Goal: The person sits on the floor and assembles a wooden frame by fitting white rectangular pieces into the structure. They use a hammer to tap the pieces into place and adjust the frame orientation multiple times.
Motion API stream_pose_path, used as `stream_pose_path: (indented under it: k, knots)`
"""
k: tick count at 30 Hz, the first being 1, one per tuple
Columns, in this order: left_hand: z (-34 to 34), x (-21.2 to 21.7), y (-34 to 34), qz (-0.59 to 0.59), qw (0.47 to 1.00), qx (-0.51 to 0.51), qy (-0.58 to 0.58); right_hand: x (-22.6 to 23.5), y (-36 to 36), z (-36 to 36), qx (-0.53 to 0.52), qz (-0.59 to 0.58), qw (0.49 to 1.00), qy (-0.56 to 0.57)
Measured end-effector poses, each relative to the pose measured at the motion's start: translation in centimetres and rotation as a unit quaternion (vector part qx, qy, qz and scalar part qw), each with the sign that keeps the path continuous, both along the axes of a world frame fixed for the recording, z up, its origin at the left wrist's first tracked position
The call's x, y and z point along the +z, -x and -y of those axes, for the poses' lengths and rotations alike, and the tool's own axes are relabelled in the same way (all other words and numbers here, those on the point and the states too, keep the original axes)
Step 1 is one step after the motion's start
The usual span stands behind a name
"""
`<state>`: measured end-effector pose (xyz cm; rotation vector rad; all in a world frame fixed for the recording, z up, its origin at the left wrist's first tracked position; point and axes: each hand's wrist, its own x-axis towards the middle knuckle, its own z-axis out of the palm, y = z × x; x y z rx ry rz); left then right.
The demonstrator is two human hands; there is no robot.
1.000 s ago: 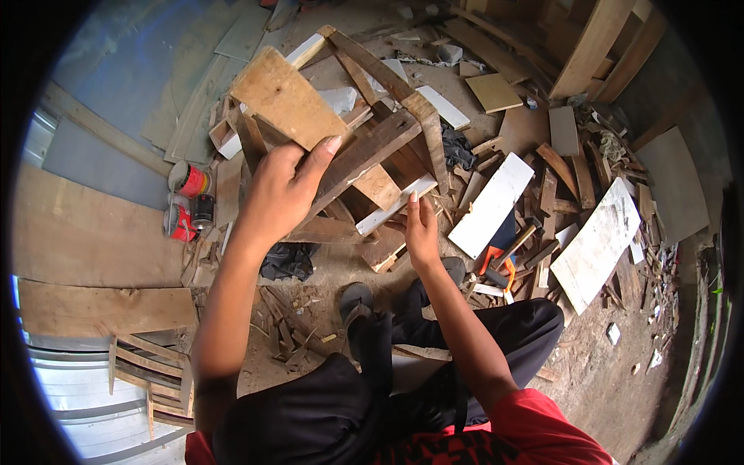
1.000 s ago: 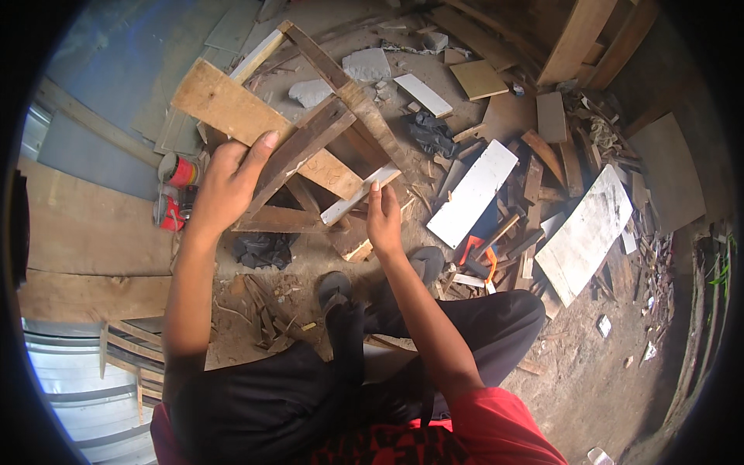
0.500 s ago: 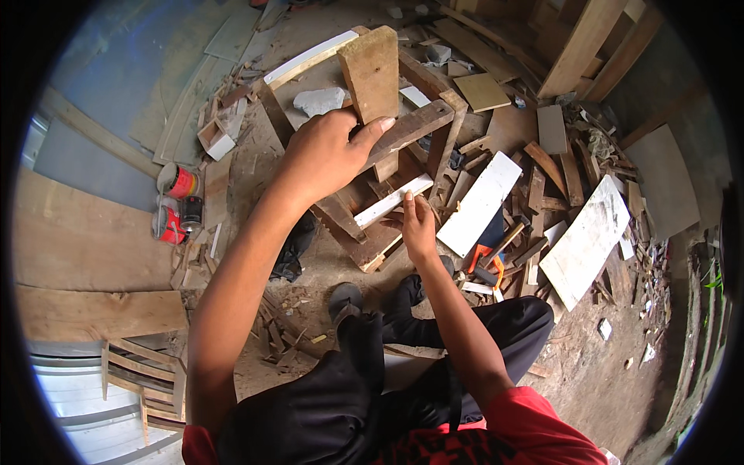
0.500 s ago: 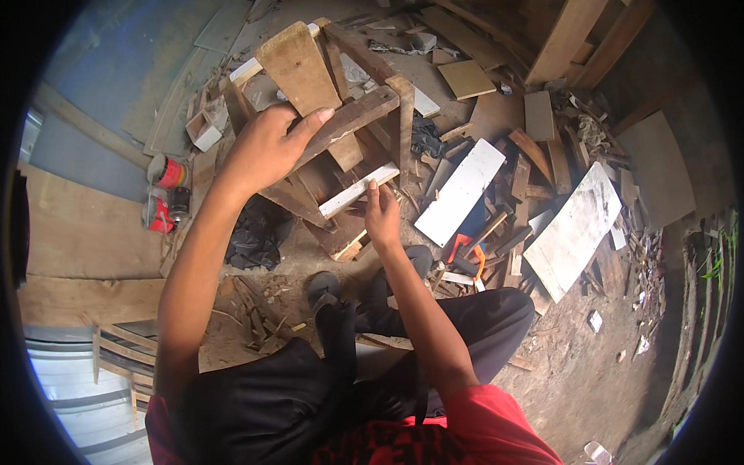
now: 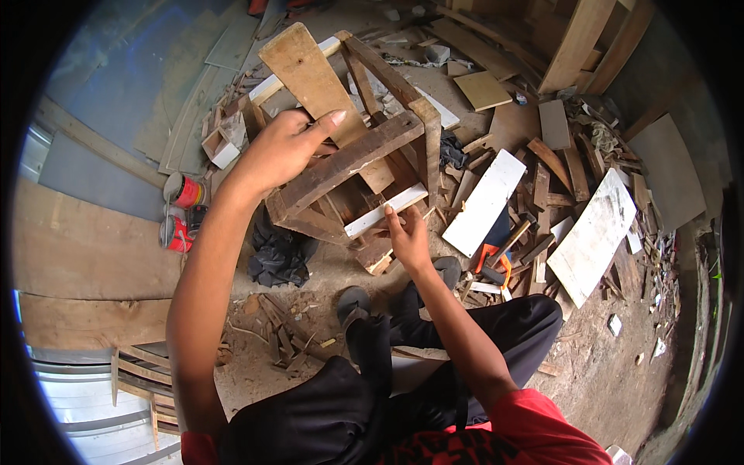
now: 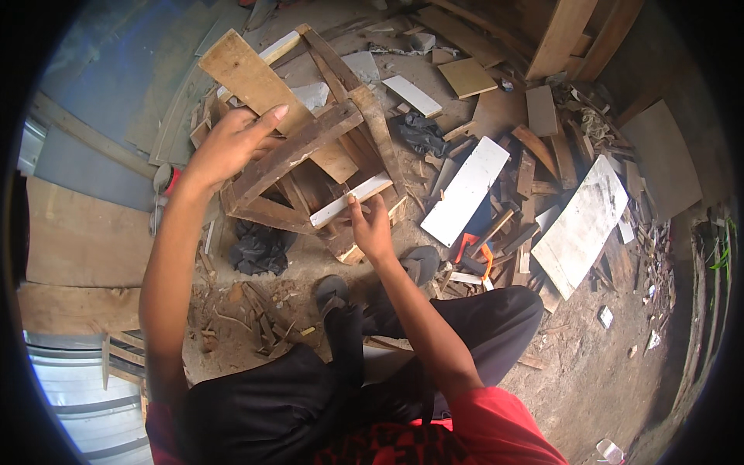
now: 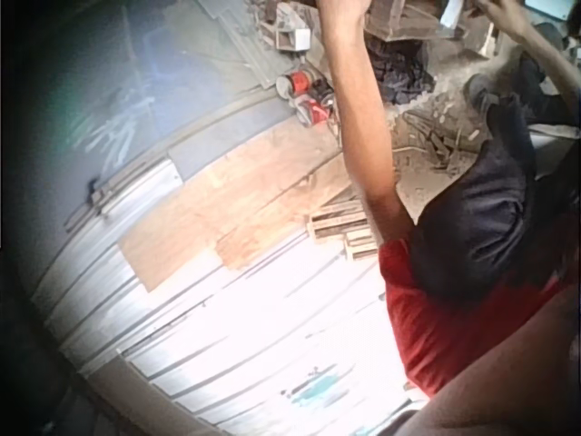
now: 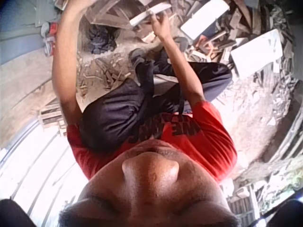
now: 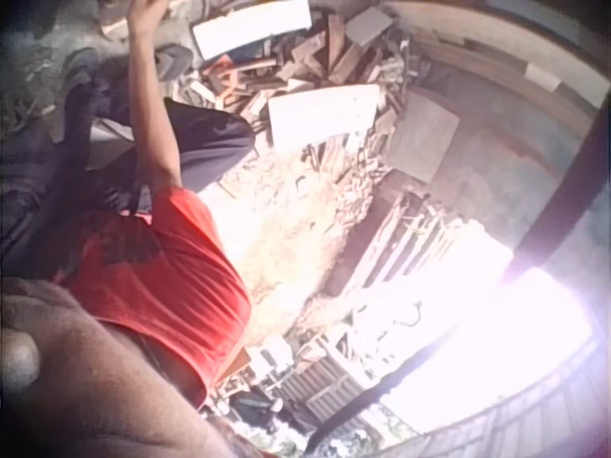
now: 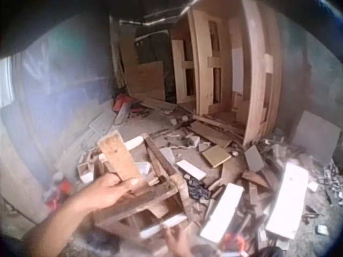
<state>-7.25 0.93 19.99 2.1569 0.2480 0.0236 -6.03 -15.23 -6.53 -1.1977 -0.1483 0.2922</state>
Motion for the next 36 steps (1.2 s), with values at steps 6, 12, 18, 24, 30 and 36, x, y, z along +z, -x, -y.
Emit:
stream_pose_path:
  k: [6,12,18,24,30,36]
  knots:
    - [-0.4,-1.0,-1.3,0.006,0.989,-0.111,-0.100,-0.7,0.4,-0.1,0.003,-0.009,1.000,-0.023]
    - [-0.4,-1.9,-1.4,-0.004,0.991,-0.122,-0.045,-0.6,0.5,-0.3,0.012,-0.003,1.000,-0.025]
    - [-0.5,-1.9,-2.2,-0.012,0.995,-0.079,-0.061,-0.5,0.9,-0.6,0.016,0.040,0.999,-0.007]
    - [-0.5,-2.8,-1.7,0.011,0.998,-0.061,0.004,-0.6,1.2,-0.8,0.003,-0.008,1.000,-0.011]
    - [0.5,-2.1,-1.1,0.020,0.995,-0.083,0.042,-0.3,1.1,-0.6,0.002,-0.030,0.999,-0.017]
    - [0.0,-1.8,-1.1,-0.038,0.992,-0.059,0.102,-0.1,1.0,-0.5,0.006,-0.028,1.000,-0.010]
